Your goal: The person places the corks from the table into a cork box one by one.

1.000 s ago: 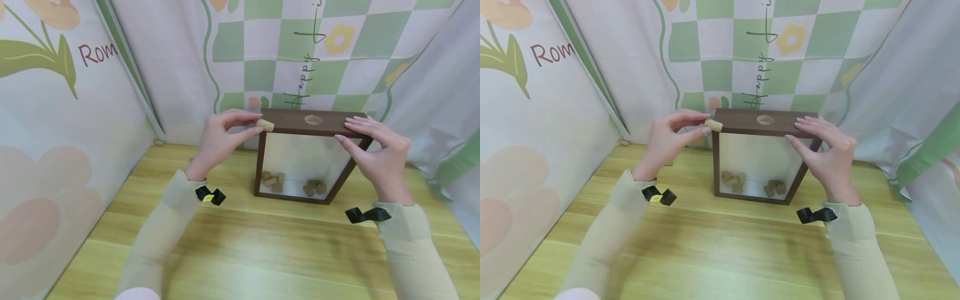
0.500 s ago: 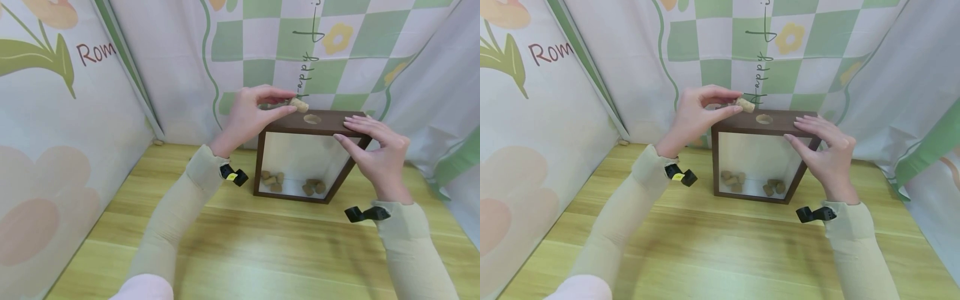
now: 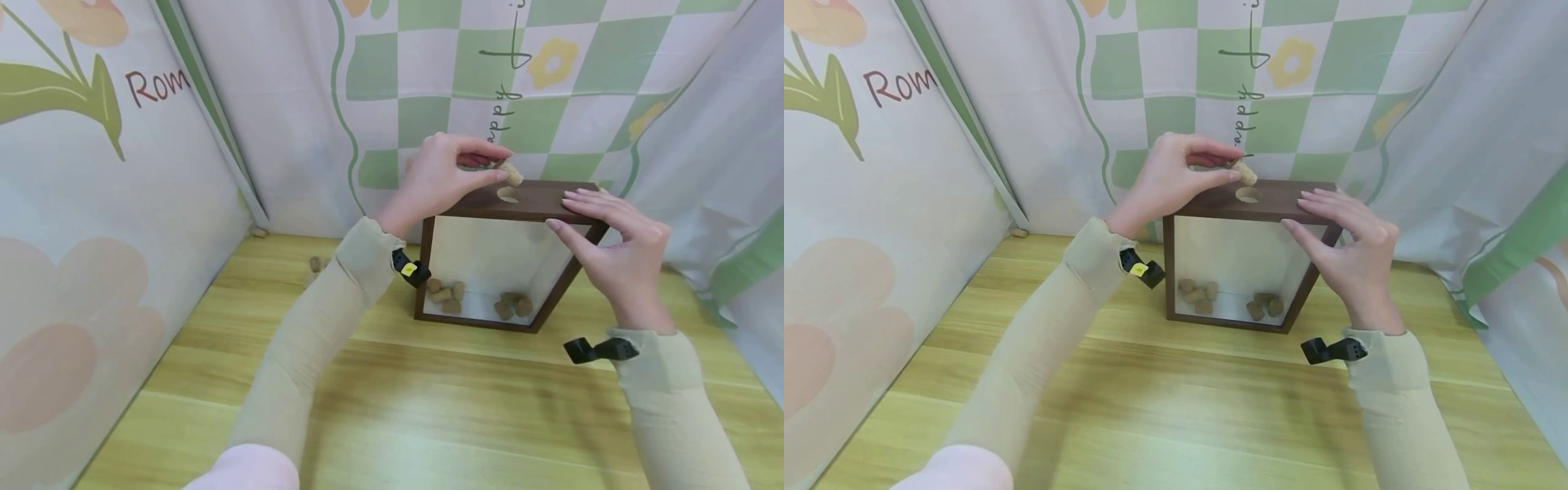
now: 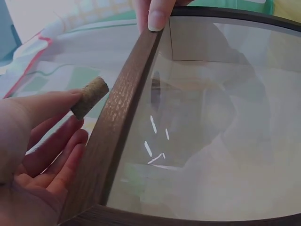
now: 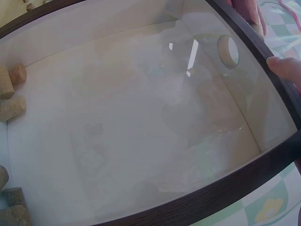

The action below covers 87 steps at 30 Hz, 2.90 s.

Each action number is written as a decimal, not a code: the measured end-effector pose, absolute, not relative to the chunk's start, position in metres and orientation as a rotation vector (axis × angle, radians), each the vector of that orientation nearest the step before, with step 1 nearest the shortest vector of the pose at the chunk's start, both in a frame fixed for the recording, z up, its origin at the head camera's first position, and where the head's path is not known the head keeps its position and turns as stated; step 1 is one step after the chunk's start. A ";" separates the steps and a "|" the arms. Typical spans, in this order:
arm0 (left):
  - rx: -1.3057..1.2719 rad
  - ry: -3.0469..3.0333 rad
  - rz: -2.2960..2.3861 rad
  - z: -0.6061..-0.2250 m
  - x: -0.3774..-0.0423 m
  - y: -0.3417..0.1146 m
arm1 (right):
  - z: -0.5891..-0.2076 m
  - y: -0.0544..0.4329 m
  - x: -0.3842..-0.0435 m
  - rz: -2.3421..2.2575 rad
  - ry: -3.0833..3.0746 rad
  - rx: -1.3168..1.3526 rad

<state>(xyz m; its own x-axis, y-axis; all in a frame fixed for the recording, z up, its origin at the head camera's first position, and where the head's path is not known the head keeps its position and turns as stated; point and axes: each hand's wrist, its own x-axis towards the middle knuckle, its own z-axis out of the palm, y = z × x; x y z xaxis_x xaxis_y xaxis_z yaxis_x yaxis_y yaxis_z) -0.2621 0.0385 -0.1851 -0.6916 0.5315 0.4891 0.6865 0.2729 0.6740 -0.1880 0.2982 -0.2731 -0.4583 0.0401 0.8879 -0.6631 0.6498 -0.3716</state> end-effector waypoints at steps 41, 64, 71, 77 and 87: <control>-0.827 -2.088 -1.783 -0.221 -0.267 -0.030 | -0.274 0.297 -0.186 0.909 -1.872 0.487; -0.308 -2.380 -1.660 -0.344 -0.282 -0.166 | -0.273 0.295 -0.184 0.905 -1.878 0.490; -0.099 -2.450 -1.656 -0.384 -0.281 -0.189 | -0.272 0.293 -0.183 0.900 -1.879 0.494; 0.029 -2.465 -1.720 -0.405 -0.273 -0.201 | -0.270 0.291 -0.180 0.905 -1.875 0.491; 0.096 -2.626 -1.653 -0.423 -0.264 -0.213 | -0.267 0.287 -0.178 0.915 -1.865 0.508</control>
